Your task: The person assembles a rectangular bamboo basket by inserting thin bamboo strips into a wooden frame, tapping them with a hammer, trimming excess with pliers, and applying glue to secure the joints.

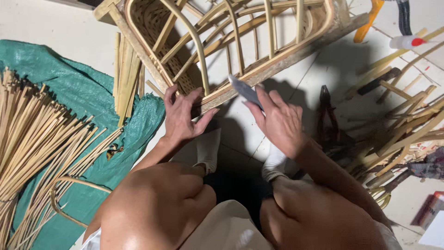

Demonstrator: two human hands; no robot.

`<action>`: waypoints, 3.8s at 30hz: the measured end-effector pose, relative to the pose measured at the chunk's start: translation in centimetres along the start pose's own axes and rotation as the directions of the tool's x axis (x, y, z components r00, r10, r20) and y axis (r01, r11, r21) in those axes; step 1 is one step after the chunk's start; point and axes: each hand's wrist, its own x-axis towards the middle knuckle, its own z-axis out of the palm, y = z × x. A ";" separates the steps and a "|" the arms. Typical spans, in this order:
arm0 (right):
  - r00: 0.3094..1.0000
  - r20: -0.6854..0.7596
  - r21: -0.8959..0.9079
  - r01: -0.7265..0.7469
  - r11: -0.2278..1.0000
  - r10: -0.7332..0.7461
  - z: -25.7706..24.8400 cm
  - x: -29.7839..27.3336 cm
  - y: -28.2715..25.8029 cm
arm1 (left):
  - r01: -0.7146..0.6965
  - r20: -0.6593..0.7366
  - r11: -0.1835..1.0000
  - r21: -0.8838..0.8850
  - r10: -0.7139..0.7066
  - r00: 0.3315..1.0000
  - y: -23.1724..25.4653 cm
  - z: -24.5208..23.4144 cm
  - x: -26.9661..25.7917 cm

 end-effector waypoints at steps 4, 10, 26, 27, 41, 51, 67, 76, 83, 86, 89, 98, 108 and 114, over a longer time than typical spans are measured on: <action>0.997 0.067 0.057 -0.051 0.997 0.047 0.4 0.5 0.0 | -0.040 -0.031 0.999 0.004 0.040 0.999 -0.3 0.3 0.4; 1.000 0.021 0.005 -0.021 1.000 0.021 1.0 -0.9 2.9 | 0.027 -0.001 0.999 -0.026 -0.027 1.000 0.0 0.1 0.2; 0.965 -0.217 0.088 -0.132 0.987 0.148 -0.1 -2.4 7.1 | -0.109 0.023 0.988 0.105 0.107 0.994 -0.9 0.8 -0.1; 0.939 -0.305 0.120 -0.125 0.985 0.157 -0.3 -3.0 7.9 | -0.134 0.053 0.980 0.146 0.127 0.990 -1.1 0.9 0.1; 0.833 -0.232 -0.158 -0.541 0.826 0.502 4.0 -13.2 26.2 | -0.126 0.193 0.981 0.148 0.097 0.976 0.1 0.2 0.4; 0.834 -0.411 -0.401 -0.527 0.749 0.368 4.2 -20.7 34.3 | -0.097 0.259 0.986 0.133 0.060 0.964 -1.2 -3.0 -0.9; 0.737 -0.359 0.398 -0.434 0.808 0.572 2.1 0.6 43.3 | 0.483 -0.229 0.772 -0.412 -0.601 0.766 -4.5 -1.0 -2.8; 0.802 -0.451 0.538 -0.106 0.836 0.392 -4.4 -1.1 36.3 | 0.675 0.101 0.425 -0.603 -0.799 0.592 -6.2 -1.2 0.2; 0.920 -0.265 0.698 -0.023 0.716 0.288 -12.8 3.8 19.9 | 0.806 0.180 0.530 -0.264 -0.794 0.581 -6.6 -2.7 -0.2; 0.972 -0.225 0.616 0.084 0.783 0.073 -13.6 6.8 13.2 | 0.825 0.264 0.501 -0.261 -0.785 0.560 -6.3 -3.8 -0.1; 0.997 0.075 -0.155 -0.016 0.988 0.028 -12.6 10.9 8.6 | 0.873 0.401 0.447 -0.195 -0.776 0.487 -5.9 -4.5 0.2; 0.909 -0.004 0.055 0.417 0.907 -0.417 -6.0 17.0 1.4 | 0.672 0.261 0.568 -0.476 -0.638 0.724 -9.7 -4.8 4.1; 0.864 -0.061 -0.177 0.484 0.857 -0.500 -4.8 17.9 -1.4 | 0.649 -0.016 0.648 -0.397 -0.712 0.702 -8.5 -0.5 10.5; 0.819 -0.112 -0.267 0.521 0.811 -0.563 -4.8 18.7 -1.8 | 0.744 0.085 0.549 -0.380 -0.781 0.619 -8.0 -1.6 11.2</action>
